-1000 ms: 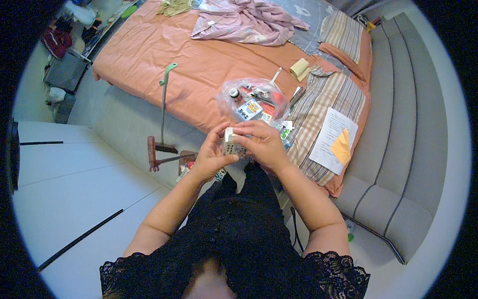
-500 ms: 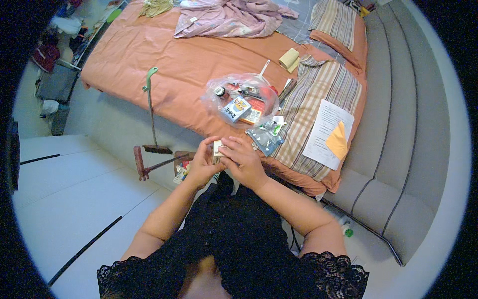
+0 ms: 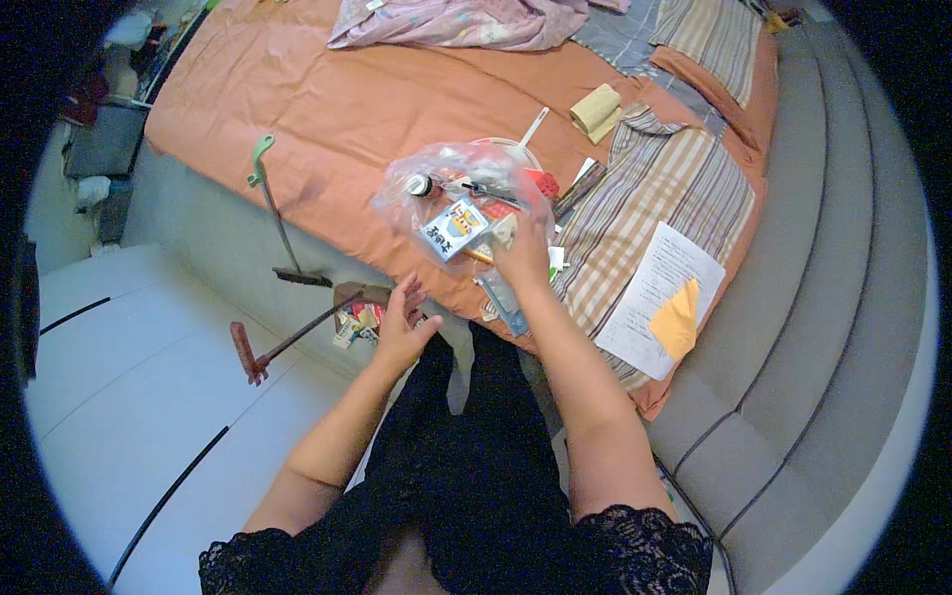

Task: The person organizes small items on a bed and bedside table, including boxes, papers, and plastic bags. They wipe the table surface with a tissue, move a humidifier, and place items into a plastic bag and a drawer.

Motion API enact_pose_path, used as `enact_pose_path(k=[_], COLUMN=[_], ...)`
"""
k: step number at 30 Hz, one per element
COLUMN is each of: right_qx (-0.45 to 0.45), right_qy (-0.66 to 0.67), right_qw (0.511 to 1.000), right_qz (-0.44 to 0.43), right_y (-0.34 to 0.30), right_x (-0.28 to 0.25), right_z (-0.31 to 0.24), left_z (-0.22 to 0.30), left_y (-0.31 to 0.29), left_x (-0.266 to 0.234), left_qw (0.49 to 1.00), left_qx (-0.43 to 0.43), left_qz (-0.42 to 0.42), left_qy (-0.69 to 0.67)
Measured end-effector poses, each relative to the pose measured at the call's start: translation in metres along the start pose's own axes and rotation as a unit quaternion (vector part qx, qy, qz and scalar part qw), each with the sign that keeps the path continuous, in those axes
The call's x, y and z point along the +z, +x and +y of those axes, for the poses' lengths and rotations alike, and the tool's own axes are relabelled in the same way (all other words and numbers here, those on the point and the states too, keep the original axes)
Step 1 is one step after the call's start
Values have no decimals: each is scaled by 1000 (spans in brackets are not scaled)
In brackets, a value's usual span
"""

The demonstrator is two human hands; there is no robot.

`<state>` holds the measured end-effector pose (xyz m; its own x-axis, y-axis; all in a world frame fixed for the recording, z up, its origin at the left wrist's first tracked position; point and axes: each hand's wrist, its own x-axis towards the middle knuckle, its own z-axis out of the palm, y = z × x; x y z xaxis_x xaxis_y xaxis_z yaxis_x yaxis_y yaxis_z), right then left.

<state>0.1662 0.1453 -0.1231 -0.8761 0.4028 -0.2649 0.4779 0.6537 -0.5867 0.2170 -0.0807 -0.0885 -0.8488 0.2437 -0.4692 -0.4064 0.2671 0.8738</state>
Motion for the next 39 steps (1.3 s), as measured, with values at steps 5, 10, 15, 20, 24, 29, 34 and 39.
enact_pose_path(k=[5,10,15,20,24,29,34,39], right_qx=[-38,-146,-93,-214,-132,-214,-193,-177], right_qy=[-141,-260,-378,-325,-265,-263,-253,-218], right_qw=[988,953,846,912,952,941,941,932], right_qz=[-55,-46,-365,-133,-83,-15,-113,230], right_y=[64,107,117,123,144,143,98,62], right_x=[37,51,37,50,56,53,-6,-16], right_z=[21,51,4,29,48,52,-1,2], left_z=[-27,-15,-17,-2,18,29,26,19], left_y=[27,88,167,234,262,244,186,192], left_x=[9,17,19,-1,-15,-15,-12,-33], left_qw=[999,978,944,960,922,936,958,863], left_qx=[-21,142,230,173,297,271,206,308], left_qz=[38,29,76,47,94,67,185,161], left_qy=[31,148,224,216,230,214,80,366])
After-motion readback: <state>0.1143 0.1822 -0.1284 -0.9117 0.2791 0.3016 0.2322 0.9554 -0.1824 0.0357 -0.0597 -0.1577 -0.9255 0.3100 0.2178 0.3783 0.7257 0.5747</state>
